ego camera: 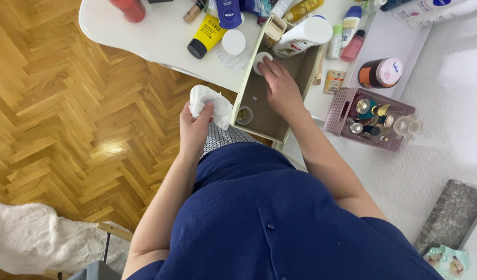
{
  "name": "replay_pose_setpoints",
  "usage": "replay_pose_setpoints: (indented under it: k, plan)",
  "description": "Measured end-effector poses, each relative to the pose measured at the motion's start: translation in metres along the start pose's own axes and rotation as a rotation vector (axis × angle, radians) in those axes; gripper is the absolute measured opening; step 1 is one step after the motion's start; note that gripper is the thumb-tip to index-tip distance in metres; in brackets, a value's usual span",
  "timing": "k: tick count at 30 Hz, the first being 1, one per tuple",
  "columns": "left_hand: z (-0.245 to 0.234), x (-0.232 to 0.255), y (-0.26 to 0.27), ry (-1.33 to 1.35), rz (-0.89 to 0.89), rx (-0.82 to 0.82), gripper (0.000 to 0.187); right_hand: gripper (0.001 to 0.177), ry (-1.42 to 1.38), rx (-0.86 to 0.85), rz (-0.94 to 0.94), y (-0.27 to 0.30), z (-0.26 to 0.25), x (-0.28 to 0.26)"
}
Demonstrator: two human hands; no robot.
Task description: The person wipes and sorts various cosmetic items on a white table, including tubes, bottles, and jars. They use a white cloth to wipe each item and place them into a drawer or on the table surface. The person handles items one at a time, occasionally opening a small box to retrieve or store products.
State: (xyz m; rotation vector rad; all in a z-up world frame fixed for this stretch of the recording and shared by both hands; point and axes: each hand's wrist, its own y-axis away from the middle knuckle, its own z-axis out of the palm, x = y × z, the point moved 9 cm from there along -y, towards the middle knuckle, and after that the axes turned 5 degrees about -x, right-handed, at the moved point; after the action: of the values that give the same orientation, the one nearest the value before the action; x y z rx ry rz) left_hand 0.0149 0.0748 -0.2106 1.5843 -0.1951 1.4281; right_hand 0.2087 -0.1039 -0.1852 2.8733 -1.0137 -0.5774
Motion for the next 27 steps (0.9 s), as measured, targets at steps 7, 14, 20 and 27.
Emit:
replay_pose_setpoints:
  k: [7, 14, 20, 27]
  plan:
    - [0.006, 0.016, 0.005, -0.005, 0.018, -0.022, 0.022, 0.063, -0.136, 0.030, 0.069, 0.005, -0.011, -0.004]
    - [0.018, -0.009, -0.001, -0.198, -0.093, -0.150, 0.041, 0.063, 0.000, -0.036, 0.145, 0.000, 0.001, 0.009]
    - [0.040, -0.029, 0.005, -0.286, -0.288, -0.333, 0.065, 0.068, 0.046, -0.206, 0.201, 0.017, 0.004, -0.009]
    - [0.071, -0.081, -0.007, -0.162, -0.394, -0.415, 0.079, 0.060, -0.015, -0.420, 0.217, 0.045, 0.014, -0.018]
